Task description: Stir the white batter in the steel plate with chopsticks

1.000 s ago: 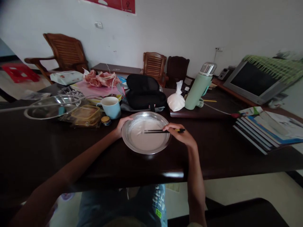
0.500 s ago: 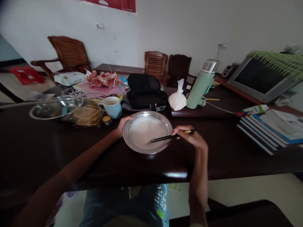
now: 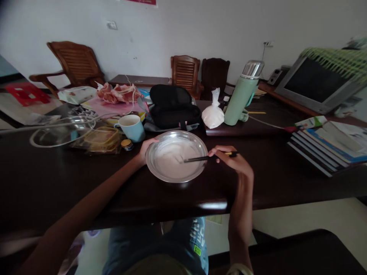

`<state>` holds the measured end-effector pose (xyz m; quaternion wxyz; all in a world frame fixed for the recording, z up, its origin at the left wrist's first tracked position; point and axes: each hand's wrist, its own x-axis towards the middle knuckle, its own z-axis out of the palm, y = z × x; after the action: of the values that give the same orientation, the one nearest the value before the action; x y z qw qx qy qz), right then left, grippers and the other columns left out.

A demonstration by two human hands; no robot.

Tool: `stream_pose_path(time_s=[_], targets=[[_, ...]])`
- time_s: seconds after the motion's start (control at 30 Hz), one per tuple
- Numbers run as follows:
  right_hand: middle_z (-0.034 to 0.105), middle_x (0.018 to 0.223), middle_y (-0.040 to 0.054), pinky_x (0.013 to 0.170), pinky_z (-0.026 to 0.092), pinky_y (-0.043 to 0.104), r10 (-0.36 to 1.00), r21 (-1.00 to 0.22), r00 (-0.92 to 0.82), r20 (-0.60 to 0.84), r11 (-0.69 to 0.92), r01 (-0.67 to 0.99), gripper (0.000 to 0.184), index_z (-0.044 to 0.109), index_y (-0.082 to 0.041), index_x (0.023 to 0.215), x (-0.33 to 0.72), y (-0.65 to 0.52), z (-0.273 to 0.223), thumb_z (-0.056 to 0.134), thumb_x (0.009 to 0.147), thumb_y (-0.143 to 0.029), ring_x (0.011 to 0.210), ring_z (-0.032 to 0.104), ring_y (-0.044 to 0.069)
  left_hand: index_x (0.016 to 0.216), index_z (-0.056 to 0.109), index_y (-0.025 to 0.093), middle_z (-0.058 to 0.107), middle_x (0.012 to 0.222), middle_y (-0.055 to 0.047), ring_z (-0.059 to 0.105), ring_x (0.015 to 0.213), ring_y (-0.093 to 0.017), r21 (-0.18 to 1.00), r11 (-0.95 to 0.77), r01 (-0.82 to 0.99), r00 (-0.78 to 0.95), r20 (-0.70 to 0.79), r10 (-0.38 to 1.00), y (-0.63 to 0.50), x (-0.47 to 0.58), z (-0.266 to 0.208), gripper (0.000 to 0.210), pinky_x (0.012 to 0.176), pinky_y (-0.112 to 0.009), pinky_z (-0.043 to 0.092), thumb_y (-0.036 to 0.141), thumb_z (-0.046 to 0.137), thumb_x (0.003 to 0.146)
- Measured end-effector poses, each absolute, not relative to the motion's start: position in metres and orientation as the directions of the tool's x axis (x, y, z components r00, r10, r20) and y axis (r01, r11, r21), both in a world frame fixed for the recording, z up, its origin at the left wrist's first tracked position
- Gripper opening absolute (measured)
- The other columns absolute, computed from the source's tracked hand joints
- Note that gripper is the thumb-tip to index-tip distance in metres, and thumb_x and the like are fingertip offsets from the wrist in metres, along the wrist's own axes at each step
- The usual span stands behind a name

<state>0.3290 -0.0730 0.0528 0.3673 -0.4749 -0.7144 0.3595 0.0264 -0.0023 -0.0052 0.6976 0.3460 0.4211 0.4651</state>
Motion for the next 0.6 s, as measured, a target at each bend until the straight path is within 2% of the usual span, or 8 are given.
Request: stream_pose_path(time_s=[0.03, 0.1, 0.17, 0.27, 0.4, 0.47, 0.53, 0.6], targets=[[0.075, 0.084, 0.0049, 0.062, 0.052, 0.030, 0.936, -0.871, -0.311, 0.164, 0.285, 0.400, 0.033, 0.073, -0.021, 0.074, 0.3295, -0.0726, 0.0522, 0.057, 0.087, -0.047, 0.078, 0.068, 0.022, 0.093, 0.072, 0.021, 0.066, 0.059, -0.002, 0.063, 0.064, -0.023, 0.875, 0.339, -0.347, 0.212, -0.279, 0.937, -0.0024, 0.0264, -0.0051, 0.025, 0.062, -0.032, 0.050, 0.027, 0.058, 0.072], [0.075, 0.085, 0.0042, 0.071, 0.053, 0.032, 0.924, -0.865, -0.334, 0.184, 0.314, 0.391, 0.032, 0.074, -0.022, 0.075, 0.3297, -0.0715, 0.0513, 0.057, 0.087, -0.046, 0.084, 0.069, 0.024, 0.092, 0.072, 0.021, 0.066, 0.058, -0.002, 0.062, 0.060, -0.022, 0.867, 0.362, -0.341, 0.198, -0.311, 0.930, -0.0027, 0.0266, -0.0048, 0.025, 0.060, -0.031, 0.050, 0.027, 0.057, 0.074], [0.075, 0.087, 0.0035, 0.078, 0.053, 0.034, 0.934, -0.848, -0.276, 0.227, 0.329, 0.415, 0.030, 0.074, -0.023, 0.079, 0.3298, -0.0708, 0.0513, 0.056, 0.087, -0.046, 0.088, 0.068, 0.024, 0.094, 0.072, 0.021, 0.066, 0.057, -0.002, 0.060, 0.056, -0.020, 0.857, 0.371, -0.357, 0.190, -0.322, 0.927, -0.0032, 0.0273, -0.0040, 0.026, 0.057, -0.030, 0.049, 0.025, 0.054, 0.076], [0.075, 0.084, 0.0035, 0.076, 0.052, 0.033, 0.952, -0.839, -0.199, 0.234, 0.301, 0.454, 0.031, 0.074, -0.023, 0.077, 0.3312, -0.0721, 0.0530, 0.056, 0.087, -0.046, 0.084, 0.069, 0.024, 0.100, 0.072, 0.020, 0.065, 0.056, 0.000, 0.059, 0.054, -0.019, 0.851, 0.349, -0.392, 0.207, -0.287, 0.935, -0.0041, 0.0289, -0.0023, 0.031, 0.057, -0.029, 0.049, 0.021, 0.051, 0.076], [0.075, 0.087, 0.0038, 0.088, 0.050, 0.036, 0.918, -0.831, -0.344, 0.199, 0.344, 0.436, 0.029, 0.074, -0.023, 0.078, 0.3312, -0.0725, 0.0535, 0.057, 0.087, -0.045, 0.092, 0.069, 0.025, 0.105, 0.070, 0.015, 0.069, 0.063, -0.001, 0.062, 0.059, -0.019, 0.843, 0.316, -0.436, 0.279, -0.207, 0.938, -0.0041, 0.0306, -0.0010, 0.036, 0.064, -0.030, 0.050, 0.018, 0.052, 0.073], [0.075, 0.088, 0.0038, 0.087, 0.050, 0.037, 0.934, -0.824, -0.251, 0.254, 0.345, 0.449, 0.029, 0.074, -0.023, 0.079, 0.3325, -0.0715, 0.0524, 0.057, 0.087, -0.045, 0.093, 0.068, 0.025, 0.104, 0.070, 0.014, 0.069, 0.063, -0.002, 0.062, 0.058, -0.019, 0.840, 0.301, -0.452, 0.282, -0.186, 0.941, -0.0042, 0.0310, -0.0006, 0.037, 0.065, -0.030, 0.050, 0.018, 0.053, 0.072], [0.075, 0.085, 0.0040, 0.080, 0.052, 0.035, 0.950, -0.832, -0.166, 0.265, 0.312, 0.459, 0.031, 0.073, -0.023, 0.076, 0.3347, -0.0709, 0.0517, 0.057, 0.086, -0.047, 0.087, 0.068, 0.024, 0.103, 0.070, 0.013, 0.068, 0.061, -0.002, 0.061, 0.056, -0.019, 0.841, 0.294, -0.454, 0.265, -0.187, 0.946, -0.0046, 0.0310, -0.0004, 0.036, 0.065, -0.031, 0.050, 0.019, 0.055, 0.071], [0.075, 0.085, 0.0042, 0.077, 0.052, 0.035, 0.948, -0.841, -0.244, 0.205, 0.298, 0.452, 0.031, 0.073, -0.023, 0.075, 0.3356, -0.0704, 0.0516, 0.057, 0.086, -0.048, 0.085, 0.068, 0.025, 0.102, 0.071, 0.013, 0.068, 0.061, -0.002, 0.061, 0.057, -0.019, 0.845, 0.301, -0.443, 0.255, -0.204, 0.945, -0.0052, 0.0307, -0.0005, 0.035, 0.064, -0.031, 0.049, 0.021, 0.057, 0.071]])
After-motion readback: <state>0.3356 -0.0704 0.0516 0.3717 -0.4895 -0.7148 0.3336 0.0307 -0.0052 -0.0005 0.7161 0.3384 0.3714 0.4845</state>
